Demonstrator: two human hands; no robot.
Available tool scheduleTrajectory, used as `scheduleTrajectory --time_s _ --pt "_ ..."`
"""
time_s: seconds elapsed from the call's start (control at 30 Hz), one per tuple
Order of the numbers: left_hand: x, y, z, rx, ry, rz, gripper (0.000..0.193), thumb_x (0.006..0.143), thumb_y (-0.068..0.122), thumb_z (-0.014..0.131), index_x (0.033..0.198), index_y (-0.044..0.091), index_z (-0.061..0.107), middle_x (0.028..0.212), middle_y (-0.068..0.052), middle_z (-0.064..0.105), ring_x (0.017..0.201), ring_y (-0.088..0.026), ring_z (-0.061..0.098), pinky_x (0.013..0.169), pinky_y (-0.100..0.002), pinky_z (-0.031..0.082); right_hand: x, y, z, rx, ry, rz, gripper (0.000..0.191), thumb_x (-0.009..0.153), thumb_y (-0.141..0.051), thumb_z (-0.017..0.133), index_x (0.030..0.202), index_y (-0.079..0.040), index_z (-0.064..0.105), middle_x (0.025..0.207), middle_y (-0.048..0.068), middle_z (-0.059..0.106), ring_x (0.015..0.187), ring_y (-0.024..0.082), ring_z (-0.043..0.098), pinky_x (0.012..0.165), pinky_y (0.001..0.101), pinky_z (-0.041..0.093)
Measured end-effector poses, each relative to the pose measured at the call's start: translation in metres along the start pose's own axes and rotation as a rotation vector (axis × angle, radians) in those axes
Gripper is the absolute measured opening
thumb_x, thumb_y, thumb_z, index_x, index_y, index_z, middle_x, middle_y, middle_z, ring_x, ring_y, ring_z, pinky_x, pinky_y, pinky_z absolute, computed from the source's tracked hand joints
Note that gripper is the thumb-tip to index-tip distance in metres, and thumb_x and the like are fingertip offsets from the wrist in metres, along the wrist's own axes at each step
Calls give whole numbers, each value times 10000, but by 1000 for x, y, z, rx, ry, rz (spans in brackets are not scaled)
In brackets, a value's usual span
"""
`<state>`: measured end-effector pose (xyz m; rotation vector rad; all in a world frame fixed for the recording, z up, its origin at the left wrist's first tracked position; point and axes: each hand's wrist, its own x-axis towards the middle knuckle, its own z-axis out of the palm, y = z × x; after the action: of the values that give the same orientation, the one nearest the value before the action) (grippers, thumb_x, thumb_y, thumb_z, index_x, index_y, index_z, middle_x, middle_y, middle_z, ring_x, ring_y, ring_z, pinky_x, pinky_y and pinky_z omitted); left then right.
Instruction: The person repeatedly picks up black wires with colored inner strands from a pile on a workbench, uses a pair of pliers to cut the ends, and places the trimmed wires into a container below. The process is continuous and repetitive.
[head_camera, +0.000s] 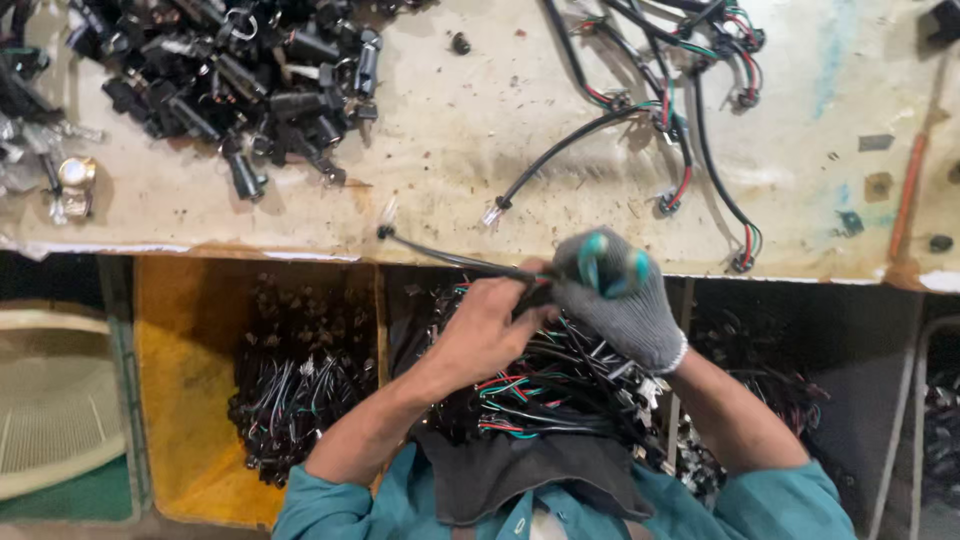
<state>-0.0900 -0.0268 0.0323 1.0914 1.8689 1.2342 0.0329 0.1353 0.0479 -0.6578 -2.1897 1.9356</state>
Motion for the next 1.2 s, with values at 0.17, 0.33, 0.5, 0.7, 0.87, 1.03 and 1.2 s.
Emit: scheduleTrajectory --time_s 0.17,0.33,0.5,0.7,0.87,1.03,1.2 --pt "-4 4 -11 -223 -70 -76 354 910 178 719 1222 35 633 1087 -151 728 1030 -275 727 917 -347 538 -13 -5 10 405 260 -78 165 959 -83 694 1114 -63 641 832 32 643 695 117 609 594 232 498" --pt "6 5 -17 -153 -73 38 327 943 184 741 1215 31 645 1098 -174 724 1022 -308 707 906 -383 533 -10 -12 9 158 273 -132 206 919 -88 685 1115 -48 637 793 54 641 640 180 620 540 297 471" --pt "22 1 -21 -39 -113 -150 496 908 202 716 1360 53 577 990 -161 714 916 -291 683 820 -375 521 31 -1 -14 -670 304 -433 296 870 -19 701 1155 -44 627 870 124 675 725 318 685 650 391 532" --pt "-7 -19 -31 -438 29 80 186 1030 196 620 1073 16 640 935 -49 638 886 -166 576 816 -319 469 16 18 -31 -326 440 -430 158 1055 28 716 1050 -117 656 979 118 645 845 266 624 721 324 482" --pt "-15 -16 -14 -761 107 -112 191 995 174 534 941 2 594 753 -8 506 657 -58 407 616 -228 353 -22 26 12 251 416 66 47 1011 -79 666 1048 -51 669 847 14 618 681 86 575 586 235 470" --pt "-13 20 -8 -876 201 97 259 1005 267 449 938 39 552 871 -53 545 771 -123 495 974 -301 405 -25 0 44 -180 114 -208 263 765 -75 781 989 -46 646 778 73 643 649 154 622 606 326 528" --pt "-11 54 0 -1280 240 130 243 1072 282 500 951 72 481 809 -53 448 857 -229 490 1010 -377 405 -9 -11 25 -619 9 -776 111 782 -122 712 851 -94 629 739 92 624 618 305 614 526 422 442"
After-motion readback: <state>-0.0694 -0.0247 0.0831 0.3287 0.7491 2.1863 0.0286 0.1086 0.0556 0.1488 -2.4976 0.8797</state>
